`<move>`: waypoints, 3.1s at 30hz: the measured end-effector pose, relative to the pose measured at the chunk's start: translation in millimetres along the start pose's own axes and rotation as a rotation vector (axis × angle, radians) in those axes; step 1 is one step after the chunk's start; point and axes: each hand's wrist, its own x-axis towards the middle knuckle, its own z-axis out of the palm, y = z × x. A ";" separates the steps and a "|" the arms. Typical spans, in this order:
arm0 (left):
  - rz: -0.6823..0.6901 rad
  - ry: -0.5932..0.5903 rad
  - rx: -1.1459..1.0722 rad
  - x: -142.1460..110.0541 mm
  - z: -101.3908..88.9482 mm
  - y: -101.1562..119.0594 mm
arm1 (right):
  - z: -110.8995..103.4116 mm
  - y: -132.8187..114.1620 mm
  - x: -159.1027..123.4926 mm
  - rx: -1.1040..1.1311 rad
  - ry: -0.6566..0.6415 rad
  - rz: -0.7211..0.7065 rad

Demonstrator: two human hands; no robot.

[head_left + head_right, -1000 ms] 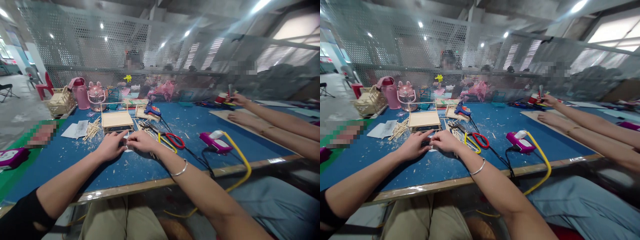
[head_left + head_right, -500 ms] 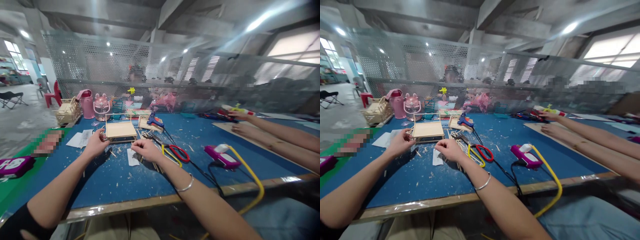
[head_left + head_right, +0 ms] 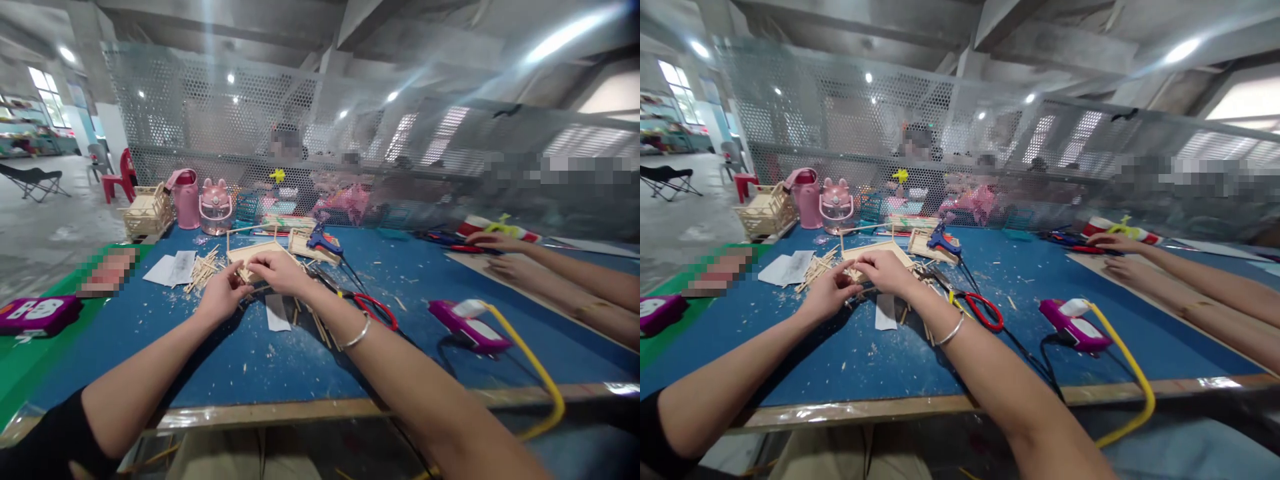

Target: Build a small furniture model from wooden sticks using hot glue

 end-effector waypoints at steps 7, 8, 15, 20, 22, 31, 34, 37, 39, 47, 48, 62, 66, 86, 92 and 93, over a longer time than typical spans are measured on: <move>-0.054 0.053 -0.031 1.1 -2.0 -2.0 | 11.6 12.8 1.3 -0.027 0.023 -0.057; -0.072 0.067 -0.040 0.2 -2.7 -1.5 | 11.7 12.5 0.9 -0.039 0.016 -0.066; -0.028 0.111 0.029 -4.3 -7.5 1.6 | 12.9 8.8 1.3 -0.101 0.012 -0.105; -0.014 0.179 0.123 -6.8 -6.5 5.3 | 15.7 9.1 0.5 -0.061 0.063 -0.067; 0.008 0.198 0.179 -8.2 -5.9 7.0 | 17.1 8.7 -0.3 -0.032 0.085 -0.031; 0.079 0.262 0.289 -10.5 -2.8 9.1 | 21.7 5.2 -3.9 0.102 0.140 0.072; 0.069 0.271 0.254 -9.3 -2.4 8.3 | 12.0 11.0 -5.0 0.175 0.187 0.129; 0.030 0.264 0.236 -5.9 -4.0 7.5 | -7.5 21.0 -7.4 0.194 0.269 0.190; -0.002 0.262 0.231 -2.4 -6.3 6.8 | -21.7 25.1 -10.0 0.196 0.253 0.230; -0.107 0.265 0.185 6.2 -12.9 2.4 | -27.4 -1.9 -39.5 -0.133 -0.232 0.283; -0.097 0.269 0.190 6.1 -12.8 2.1 | -22.3 -4.8 -44.1 -0.215 -0.272 0.310; -0.031 0.295 0.270 3.9 -9.7 4.8 | -8.7 -9.6 -47.7 -0.391 -0.342 0.484; -0.046 0.287 0.257 4.1 -10.0 4.4 | -33.4 2.3 -35.4 -0.298 -0.042 0.451; -0.059 0.295 0.238 4.9 -8.9 4.4 | -15.9 -7.9 -47.3 -0.581 -0.494 0.514; -0.055 0.289 0.262 6.4 -11.2 4.6 | -14.1 -16.2 -45.1 -0.669 -0.501 0.439; -0.053 0.283 0.267 6.8 -11.7 4.5 | -15.7 -16.2 -45.6 -0.668 -0.493 0.405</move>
